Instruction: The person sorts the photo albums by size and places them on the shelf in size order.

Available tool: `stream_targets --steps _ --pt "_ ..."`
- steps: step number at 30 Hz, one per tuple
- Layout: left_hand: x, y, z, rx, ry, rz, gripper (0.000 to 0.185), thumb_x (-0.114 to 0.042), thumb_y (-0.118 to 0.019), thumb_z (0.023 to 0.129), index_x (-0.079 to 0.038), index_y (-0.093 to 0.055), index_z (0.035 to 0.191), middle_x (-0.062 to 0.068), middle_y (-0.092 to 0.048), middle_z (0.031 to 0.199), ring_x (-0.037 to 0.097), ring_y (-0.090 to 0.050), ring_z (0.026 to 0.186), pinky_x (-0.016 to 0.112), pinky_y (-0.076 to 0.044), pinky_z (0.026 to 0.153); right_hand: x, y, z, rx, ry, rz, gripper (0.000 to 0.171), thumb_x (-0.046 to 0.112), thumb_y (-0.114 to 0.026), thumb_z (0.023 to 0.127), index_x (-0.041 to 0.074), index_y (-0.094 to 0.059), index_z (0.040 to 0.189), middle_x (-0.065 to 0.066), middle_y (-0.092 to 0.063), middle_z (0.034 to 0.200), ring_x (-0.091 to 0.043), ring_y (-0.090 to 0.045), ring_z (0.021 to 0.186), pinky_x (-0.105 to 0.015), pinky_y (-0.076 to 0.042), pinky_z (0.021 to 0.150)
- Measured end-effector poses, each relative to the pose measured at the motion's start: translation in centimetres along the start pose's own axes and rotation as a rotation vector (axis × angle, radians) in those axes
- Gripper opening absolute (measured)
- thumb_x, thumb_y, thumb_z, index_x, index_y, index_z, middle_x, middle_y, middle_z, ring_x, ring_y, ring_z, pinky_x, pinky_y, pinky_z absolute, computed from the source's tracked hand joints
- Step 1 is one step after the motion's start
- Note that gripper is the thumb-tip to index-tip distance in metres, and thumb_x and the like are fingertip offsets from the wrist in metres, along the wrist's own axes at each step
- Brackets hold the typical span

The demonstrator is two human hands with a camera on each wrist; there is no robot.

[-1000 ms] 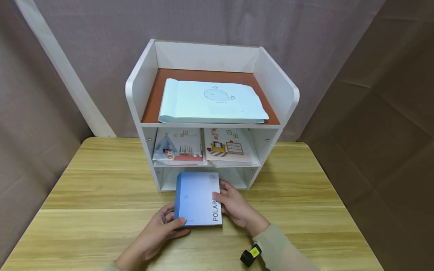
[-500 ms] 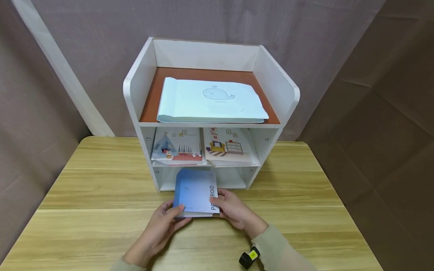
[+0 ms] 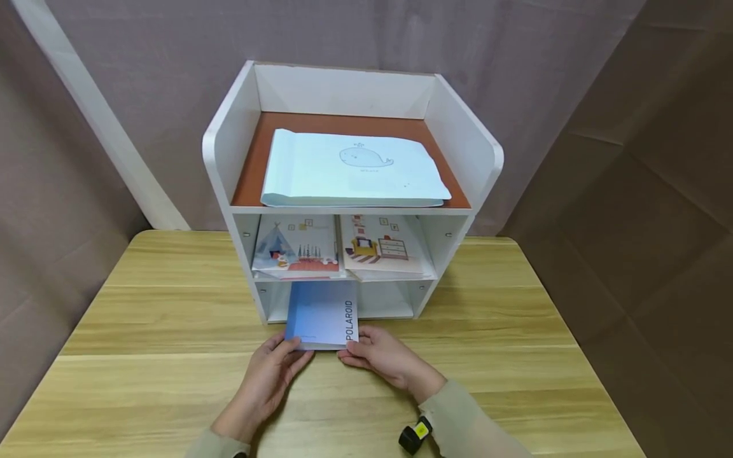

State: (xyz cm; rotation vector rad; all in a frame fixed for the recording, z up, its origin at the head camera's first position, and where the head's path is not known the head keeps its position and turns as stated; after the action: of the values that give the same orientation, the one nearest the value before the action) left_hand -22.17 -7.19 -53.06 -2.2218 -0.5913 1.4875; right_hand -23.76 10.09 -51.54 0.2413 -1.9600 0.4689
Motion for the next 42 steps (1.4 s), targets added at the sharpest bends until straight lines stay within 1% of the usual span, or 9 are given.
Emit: stream_targets --steps 4,6,11,17,21,25,32,36,42 --pt "-0.5 0.2 0.4 0.003 -0.038 0.030 0.061 -0.002 -0.053 0.097 0.017 -0.016 0.143 0.033 -0.036 0.135 0.032 -0.052 0.118 0.037 -0.046 0.098 0.1 0.2 1.0 -0.055 0.032 -0.037 0.033 -0.003 -0.048 0.098 -0.015 -0.046 0.129 -0.025 -0.061 0.109 -0.032 -0.064 0.102 -0.034 -0.052 0.090" --pt "-0.8 0.6 0.7 -0.009 -0.046 0.045 0.061 -0.005 -0.053 0.098 0.018 -0.016 0.142 0.032 -0.036 0.133 0.032 -0.052 0.118 0.036 -0.046 0.099 0.3 0.1 1.6 -0.086 0.051 -0.065 0.029 -0.002 -0.050 0.098 -0.015 -0.049 0.125 -0.026 -0.063 0.105 -0.032 -0.065 0.099 -0.034 -0.053 0.088" --pt "-1.3 1.7 1.6 -0.060 -0.014 0.057 0.051 -0.013 -0.051 0.101 0.017 -0.029 0.136 0.028 -0.044 0.125 0.028 -0.056 0.113 0.033 -0.047 0.098 1.6 -0.4 3.0 -0.170 0.112 -0.142 0.024 0.001 -0.053 0.098 -0.015 -0.055 0.115 -0.026 -0.066 0.098 -0.032 -0.067 0.094 -0.034 -0.055 0.084" --pt "-1.7 2.4 2.3 -0.073 0.023 0.022 0.047 -0.020 -0.053 0.101 0.012 -0.037 0.130 0.029 -0.051 0.122 0.031 -0.059 0.111 0.035 -0.048 0.096 2.9 -1.0 3.8 -0.236 0.155 -0.182 0.019 0.002 -0.054 0.098 -0.014 -0.058 0.106 -0.026 -0.066 0.095 -0.037 -0.066 0.094 -0.038 -0.056 0.083" --pt "-1.9 2.7 2.5 -0.076 0.030 0.049 0.050 -0.025 -0.056 0.100 0.012 -0.039 0.129 0.028 -0.058 0.117 0.031 -0.062 0.107 0.036 -0.049 0.094 2.8 -1.0 4.3 -0.259 0.159 -0.190 0.018 0.002 -0.054 0.098 -0.014 -0.058 0.105 -0.025 -0.066 0.092 -0.036 -0.068 0.090 -0.038 -0.057 0.080" --pt "-2.1 2.8 2.5 -0.062 0.032 0.060 0.054 -0.027 -0.056 0.100 0.013 -0.037 0.132 0.030 -0.058 0.117 0.032 -0.062 0.107 0.036 -0.049 0.094 2.5 -0.8 4.7 -0.266 0.163 -0.203 0.017 0.003 -0.055 0.098 -0.012 -0.060 0.103 -0.022 -0.067 0.089 -0.031 -0.069 0.085 -0.034 -0.058 0.076" --pt "-2.3 3.1 2.6 -0.069 0.041 0.063 0.053 -0.027 -0.056 0.100 0.014 -0.039 0.129 0.028 -0.061 0.112 0.031 -0.063 0.105 0.036 -0.050 0.093 2.6 -1.0 4.9 -0.273 0.173 -0.234 0.018 0.004 -0.056 0.097 -0.012 -0.063 0.100 -0.019 -0.068 0.084 -0.029 -0.070 0.080 -0.033 -0.058 0.073" --pt "-2.4 3.1 2.6 -0.067 0.045 0.074 0.059 -0.029 -0.055 0.100 0.019 -0.038 0.130 0.029 -0.060 0.114 0.032 -0.063 0.106 0.036 -0.050 0.093 2.8 -1.1 4.8 -0.291 0.179 -0.256 0.019 0.005 -0.056 0.098 -0.013 -0.063 0.098 -0.019 -0.068 0.083 -0.030 -0.070 0.078 -0.033 -0.058 0.071" --pt "-2.1 3.1 2.3 -0.077 0.058 0.081 0.060 -0.032 -0.052 0.101 0.018 -0.036 0.132 0.030 -0.057 0.118 0.032 -0.062 0.106 0.035 -0.050 0.093 3.1 -0.9 4.5 -0.315 0.181 -0.309 0.023 0.009 -0.058 0.097 -0.013 -0.065 0.093 -0.021 -0.067 0.082 -0.027 -0.069 0.073 -0.033 -0.059 0.066"
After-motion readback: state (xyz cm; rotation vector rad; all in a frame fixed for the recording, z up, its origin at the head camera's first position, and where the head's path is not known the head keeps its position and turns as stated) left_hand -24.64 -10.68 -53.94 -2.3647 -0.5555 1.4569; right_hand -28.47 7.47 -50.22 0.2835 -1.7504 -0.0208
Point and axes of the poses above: each hand's wrist, its own z-axis towards the middle knuckle, its own y-axis out of the back of the hand, x = y × z, the point moved 10 cm from there along z, towards the middle knuckle
